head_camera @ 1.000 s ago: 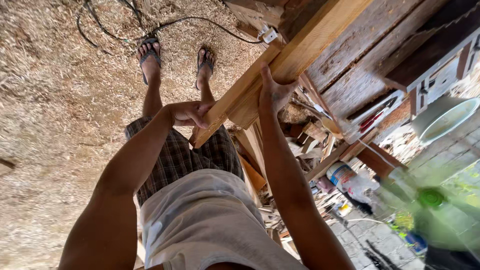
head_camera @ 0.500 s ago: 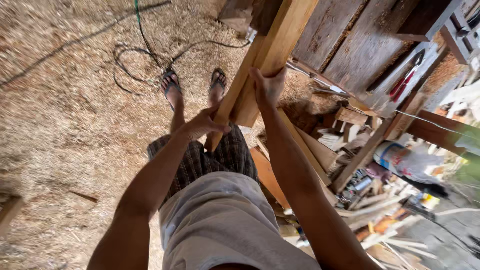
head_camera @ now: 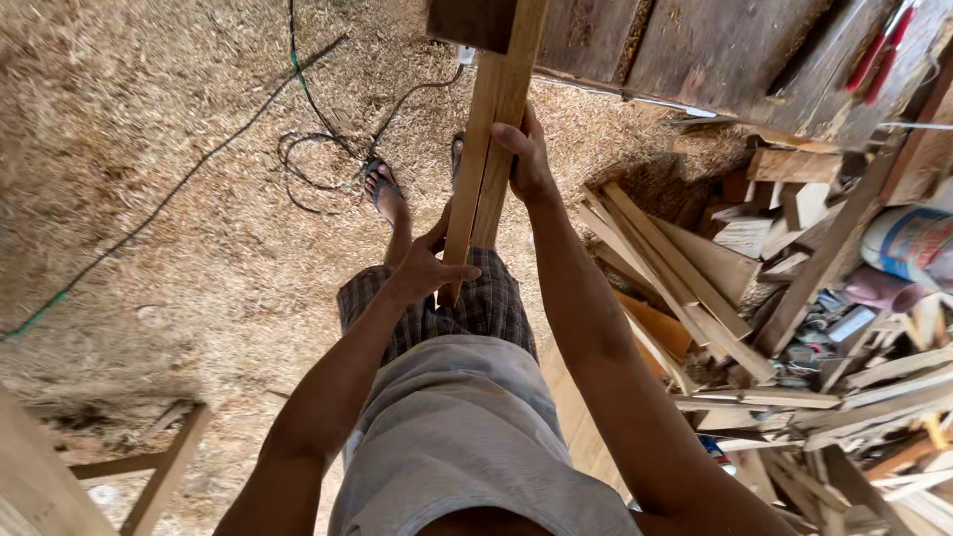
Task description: The person picks up a wooden plank, places it on a workbench, and uses a metal ruler and a blue pen to mark measurements on the wood. The person adjusts the ruler multiple times and marks several points along the plank.
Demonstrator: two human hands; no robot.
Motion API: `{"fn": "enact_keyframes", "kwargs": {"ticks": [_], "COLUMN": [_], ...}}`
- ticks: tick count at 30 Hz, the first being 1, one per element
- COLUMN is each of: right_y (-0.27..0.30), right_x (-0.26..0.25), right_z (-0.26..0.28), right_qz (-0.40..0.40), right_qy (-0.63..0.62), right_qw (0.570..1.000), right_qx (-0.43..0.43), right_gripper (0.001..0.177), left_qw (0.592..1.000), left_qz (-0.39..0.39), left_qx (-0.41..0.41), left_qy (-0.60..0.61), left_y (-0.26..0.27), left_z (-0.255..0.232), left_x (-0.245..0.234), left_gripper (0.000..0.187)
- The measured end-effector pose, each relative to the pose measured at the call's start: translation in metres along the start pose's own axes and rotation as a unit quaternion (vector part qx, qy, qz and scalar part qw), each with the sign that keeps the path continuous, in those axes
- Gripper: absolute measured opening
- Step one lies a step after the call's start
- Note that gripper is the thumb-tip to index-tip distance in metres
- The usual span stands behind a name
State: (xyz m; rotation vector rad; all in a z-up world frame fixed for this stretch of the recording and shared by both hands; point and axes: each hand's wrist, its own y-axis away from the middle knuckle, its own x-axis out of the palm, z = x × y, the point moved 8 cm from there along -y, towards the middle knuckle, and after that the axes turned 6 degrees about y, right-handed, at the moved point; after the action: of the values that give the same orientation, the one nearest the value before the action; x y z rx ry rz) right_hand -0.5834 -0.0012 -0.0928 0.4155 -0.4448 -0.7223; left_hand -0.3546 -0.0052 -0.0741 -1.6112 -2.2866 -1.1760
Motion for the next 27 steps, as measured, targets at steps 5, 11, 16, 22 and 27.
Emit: {"fn": "enact_keyframes", "kwargs": {"ticks": [5,11,16,22,27], "right_y": [-0.004,-0.007,-0.011,-0.004,-0.006], "right_x": [-0.002,0.004,0.008,0.015,0.02], "right_z": [-0.003,-0.004,-0.005,0.001,0.005], "right_qz": [-0.009,-0.044,-0.11,-0.203,-0.265], "right_qy": [0.025,0.027,0.059,0.197,0.359], "right_qw": [0.997,0.997,0.991,0.959,0.895], "right_qx": [0.07,0.055,0.043,0.031,0.019], "right_gripper": [0.099,0.092,0.081,0.078,0.082], "left_qw": [0.999,0.998,0.989,0.974,0.938], "left_qz": [-0.011,-0.006,-0.069,-0.097,-0.045], "left_qx": [-0.001,0.037,-0.091,-0.121,-0.155], "left_qy": [-0.03,0.05,0.091,0.162,0.306], "left_y": [-0.005,-0.006,-0.005,-0.063,-0.134], "left_z": [-0.004,-0.022,0.006,0.046,0.052], "left_x": [0.004,0.006,-0.012,-0.054,-0.064], "left_gripper": [0.128,0.134,0.126,0.096,0.079]}}
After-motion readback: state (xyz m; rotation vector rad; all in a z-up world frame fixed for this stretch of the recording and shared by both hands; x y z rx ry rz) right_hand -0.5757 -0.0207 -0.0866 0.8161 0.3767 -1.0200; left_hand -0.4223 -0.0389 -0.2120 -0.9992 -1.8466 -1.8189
